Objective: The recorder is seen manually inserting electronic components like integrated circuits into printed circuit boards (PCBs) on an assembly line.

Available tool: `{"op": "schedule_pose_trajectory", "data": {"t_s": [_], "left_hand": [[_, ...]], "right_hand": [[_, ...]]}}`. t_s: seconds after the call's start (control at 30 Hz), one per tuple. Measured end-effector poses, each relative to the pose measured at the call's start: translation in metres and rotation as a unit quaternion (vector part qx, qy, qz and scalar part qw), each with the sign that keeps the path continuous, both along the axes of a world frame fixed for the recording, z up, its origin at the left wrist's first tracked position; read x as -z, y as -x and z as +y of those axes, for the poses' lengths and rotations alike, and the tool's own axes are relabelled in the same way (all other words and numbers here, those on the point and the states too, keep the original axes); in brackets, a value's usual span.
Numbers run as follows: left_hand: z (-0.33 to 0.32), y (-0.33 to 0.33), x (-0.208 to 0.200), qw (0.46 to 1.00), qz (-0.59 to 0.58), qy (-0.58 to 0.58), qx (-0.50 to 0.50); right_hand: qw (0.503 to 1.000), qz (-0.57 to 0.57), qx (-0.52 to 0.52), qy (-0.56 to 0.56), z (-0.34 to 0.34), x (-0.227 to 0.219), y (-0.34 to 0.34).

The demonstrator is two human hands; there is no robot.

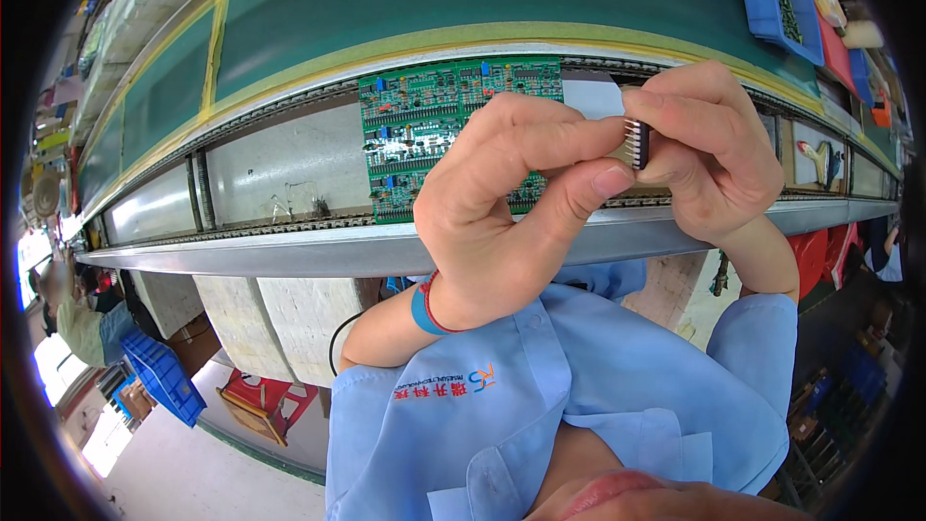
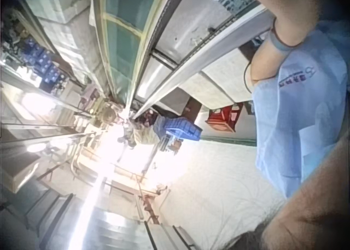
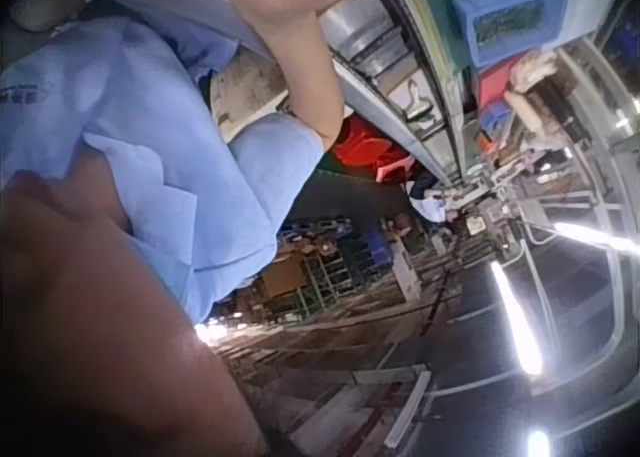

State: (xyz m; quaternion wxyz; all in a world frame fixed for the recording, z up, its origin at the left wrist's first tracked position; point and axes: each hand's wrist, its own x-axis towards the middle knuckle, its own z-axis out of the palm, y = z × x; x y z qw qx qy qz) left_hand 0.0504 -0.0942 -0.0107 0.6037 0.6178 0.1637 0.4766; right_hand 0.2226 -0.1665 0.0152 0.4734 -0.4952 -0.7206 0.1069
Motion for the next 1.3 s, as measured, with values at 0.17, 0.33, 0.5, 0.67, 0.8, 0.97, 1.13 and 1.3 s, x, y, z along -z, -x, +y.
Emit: {"op": "schedule_pose_trajectory", "data": {"t_s": [0.17,0.33,0.5,0.67,0.8,0.97,1.13,1.3], "left_hand": [[0.002,0.002,-0.009,0.998,0.014,0.057,0.000],[0.006,0.007,-0.005,0.993,0.065,-0.099,-0.005],[0.009,0.008,-0.003,0.983,0.067,-0.170,-0.028],[0.010,0.011,-0.003,0.982,0.074,-0.170,-0.024],[0.009,0.009,-0.003,0.983,0.074,-0.161,-0.053],[0.018,0.015,-0.004,0.981,0.082,-0.175,-0.011],[0.033,0.025,-0.006,0.944,0.109,-0.310,-0.024],[0.043,0.033,-0.011,0.864,0.225,-0.448,-0.038]], "right_hand": [[1.000,0.011,0.000,0.001,0.002,0.002,-0.001],[1.000,-0.019,0.015,-0.016,0.000,0.001,0.000],[0.999,-0.030,0.009,-0.029,0.002,0.000,-0.001],[1.000,-0.017,0.004,-0.018,0.001,0.002,0.002],[1.000,-0.012,0.002,-0.004,0.002,0.002,0.004],[1.000,-0.010,0.001,-0.006,0.008,0.006,0.003],[0.923,0.277,-0.086,0.253,-0.001,0.004,0.011],[0.795,0.441,-0.105,0.404,0.009,0.001,0.014]]}}
